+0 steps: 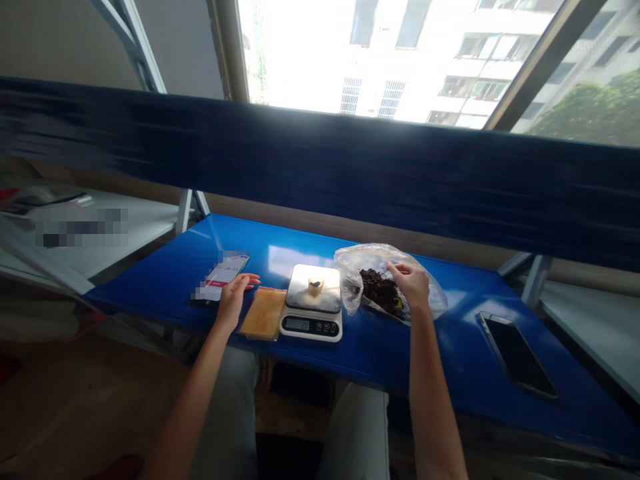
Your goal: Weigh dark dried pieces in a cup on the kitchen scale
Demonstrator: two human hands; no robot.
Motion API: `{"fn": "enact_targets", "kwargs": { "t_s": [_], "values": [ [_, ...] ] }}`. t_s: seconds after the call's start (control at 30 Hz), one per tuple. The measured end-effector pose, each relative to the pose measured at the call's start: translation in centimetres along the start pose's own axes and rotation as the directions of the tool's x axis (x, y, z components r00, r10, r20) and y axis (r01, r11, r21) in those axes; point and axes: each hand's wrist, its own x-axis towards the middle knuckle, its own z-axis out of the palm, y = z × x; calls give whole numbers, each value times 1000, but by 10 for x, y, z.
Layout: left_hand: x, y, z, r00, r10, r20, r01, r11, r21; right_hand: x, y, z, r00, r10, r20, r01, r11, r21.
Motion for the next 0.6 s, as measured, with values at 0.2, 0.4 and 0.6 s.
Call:
{"fn": "enact_targets", "kwargs": {
  "t_s": [0.2, 0.4, 0.6],
  "values": [
    [0, 0, 0, 1000, 4, -9, -4, 1000, -8, -1, 21, -3, 990, 68, 122, -50, 989, -140],
    [0, -1, -1, 1000, 7, -16, -7, 1000, -10, -1, 22, 5, 988, -56, 147, 77, 986, -145],
    [-3, 0, 1, 1000, 25, -9, -25, 1000, -4, 6, 35, 6, 971, -50, 236, 89, 983, -159]
  ]
}}
